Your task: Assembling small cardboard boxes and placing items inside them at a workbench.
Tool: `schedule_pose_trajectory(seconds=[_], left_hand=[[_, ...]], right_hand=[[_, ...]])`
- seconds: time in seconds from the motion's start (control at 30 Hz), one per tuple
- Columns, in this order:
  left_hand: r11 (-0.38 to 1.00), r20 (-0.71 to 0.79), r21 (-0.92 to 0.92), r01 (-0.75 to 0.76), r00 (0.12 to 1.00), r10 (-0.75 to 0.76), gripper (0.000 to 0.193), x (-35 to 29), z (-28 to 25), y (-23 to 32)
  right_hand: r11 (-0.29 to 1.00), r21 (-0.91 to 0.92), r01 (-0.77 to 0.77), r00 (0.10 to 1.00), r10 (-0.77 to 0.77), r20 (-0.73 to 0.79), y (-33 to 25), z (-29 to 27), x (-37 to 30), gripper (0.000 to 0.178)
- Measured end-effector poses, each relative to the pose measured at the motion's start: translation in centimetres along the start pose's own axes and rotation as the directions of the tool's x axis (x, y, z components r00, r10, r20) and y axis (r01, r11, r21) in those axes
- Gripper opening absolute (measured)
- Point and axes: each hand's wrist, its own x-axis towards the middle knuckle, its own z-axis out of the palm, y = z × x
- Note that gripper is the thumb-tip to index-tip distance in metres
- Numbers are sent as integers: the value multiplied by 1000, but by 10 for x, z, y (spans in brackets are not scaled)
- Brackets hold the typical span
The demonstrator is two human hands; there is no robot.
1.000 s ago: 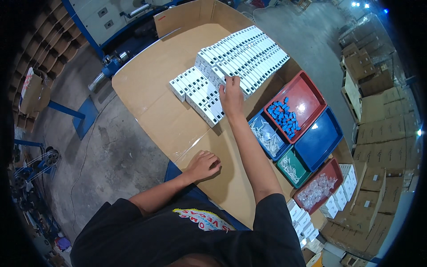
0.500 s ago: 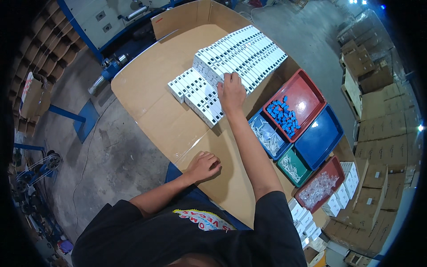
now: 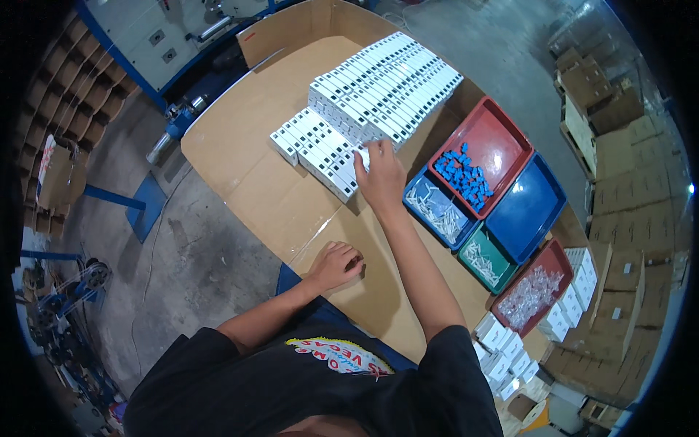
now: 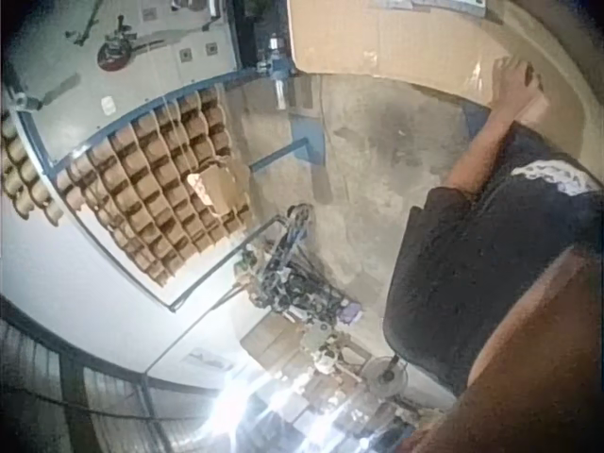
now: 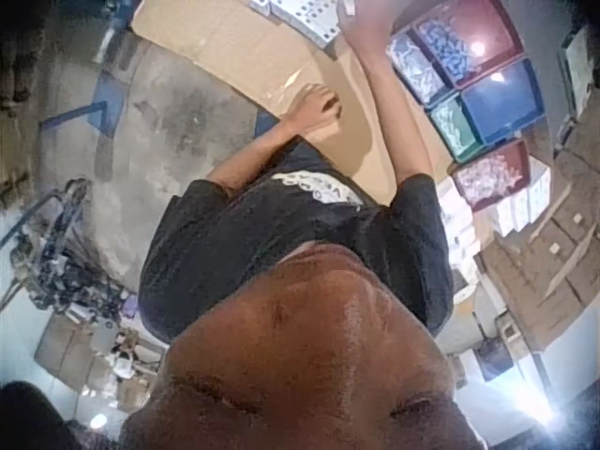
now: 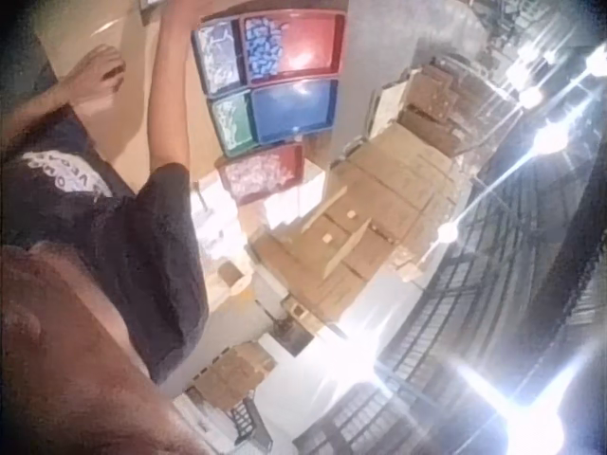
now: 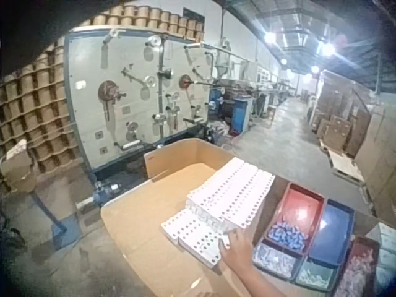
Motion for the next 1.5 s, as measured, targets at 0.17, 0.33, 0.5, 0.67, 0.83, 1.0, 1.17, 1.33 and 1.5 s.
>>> schedule_pose_trajectory(seconds=[0.17,0.33,0.5,0.67,0.83,1.0,1.17,1.33,1.5], left_hand=[[1000,20,-20,-11,1000,11,11,3,1,2],[999,45,-25,-19,999,20,9,6,5,3],[997,111,21,-71,991,69,11,5,11,-5],[994,108,81,-75,992,66,10,7,15,-4],[999,189,42,21,981,-29,10,2,19,1],[997,153,75,13,988,-24,11,0,22,-5],[998,150,63,23,988,-32,12,0,24,-2],[995,156,98,-5,988,-10,11,1,23,-2],[994,142,109,-20,990,4,12,1,25,-2]], right_hand=[[965,92,-244,967,235,101,28,-58,-132,18],[751,118,-650,759,648,64,44,-118,-282,26],[615,10,-789,614,788,-50,39,-157,-374,30],[605,-27,-796,601,783,-161,44,-160,-401,35],[524,-59,-850,527,843,-109,52,-164,-393,43],[531,-73,-844,532,847,0,64,-176,-396,44],[482,197,-854,497,867,35,71,-203,-404,26],[578,53,-814,539,787,-300,91,-256,-414,30],[446,-276,-851,522,773,-361,125,-312,-425,69]])
